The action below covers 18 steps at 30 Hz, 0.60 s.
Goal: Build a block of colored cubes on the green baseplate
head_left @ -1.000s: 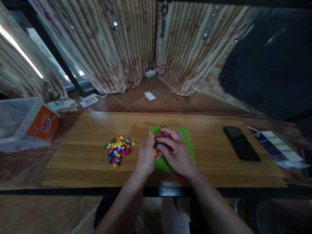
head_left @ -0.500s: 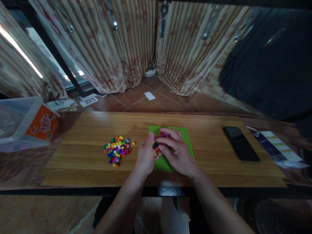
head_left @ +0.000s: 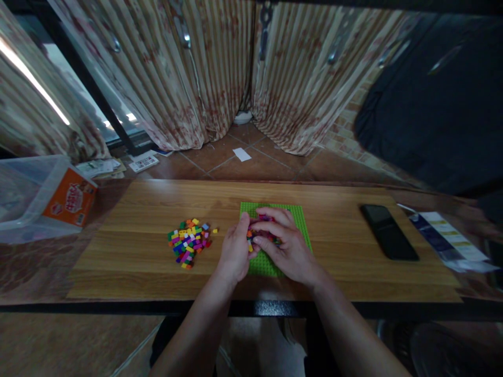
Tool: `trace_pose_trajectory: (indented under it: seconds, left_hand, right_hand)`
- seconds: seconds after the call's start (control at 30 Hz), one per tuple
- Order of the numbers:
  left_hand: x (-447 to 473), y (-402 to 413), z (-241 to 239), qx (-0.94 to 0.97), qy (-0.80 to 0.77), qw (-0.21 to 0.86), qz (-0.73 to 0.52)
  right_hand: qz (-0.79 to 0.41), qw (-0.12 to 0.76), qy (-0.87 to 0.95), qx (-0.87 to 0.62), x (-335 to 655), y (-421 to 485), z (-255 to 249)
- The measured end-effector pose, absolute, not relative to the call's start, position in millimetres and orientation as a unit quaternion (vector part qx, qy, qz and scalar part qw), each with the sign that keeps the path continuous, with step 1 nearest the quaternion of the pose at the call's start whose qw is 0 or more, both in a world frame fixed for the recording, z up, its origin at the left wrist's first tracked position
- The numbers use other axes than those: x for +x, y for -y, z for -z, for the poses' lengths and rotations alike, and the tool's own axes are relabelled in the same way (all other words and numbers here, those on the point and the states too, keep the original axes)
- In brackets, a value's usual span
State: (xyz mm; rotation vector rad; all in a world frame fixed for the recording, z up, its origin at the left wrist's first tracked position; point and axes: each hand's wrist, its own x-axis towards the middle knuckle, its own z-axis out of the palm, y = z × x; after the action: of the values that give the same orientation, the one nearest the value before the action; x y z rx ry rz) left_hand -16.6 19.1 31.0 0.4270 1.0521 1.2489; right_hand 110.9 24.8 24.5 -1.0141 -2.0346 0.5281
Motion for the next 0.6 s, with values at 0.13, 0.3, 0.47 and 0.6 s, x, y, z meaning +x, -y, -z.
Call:
trace_pose_trajectory:
  seconds: [0.13, 0.3, 0.47, 0.6]
  left_hand:
    - [-16, -18, -30, 0.198, -0.458, 0.676, -0.542]
    - [-22, -19, -31, 0.183, -0.42, 0.724, -0.516]
    - [-29, -18, -36, 0.199, -0.363, 0.776, -0.475]
    - [-29, -17, -37, 0.211, -0.356, 0.773, -0.481]
  right_hand:
    - [-0.214, 0.418, 0.793, -0.387, 105, -24, -24]
    - [-0.284, 0.488, 0.712, -0.418, 104, -25, -22]
    - [-0.359, 0.542, 0.627, -0.429, 110, -29, -18]
    - [-0.342, 0.537, 0.639, -0.432, 115, -30, -18]
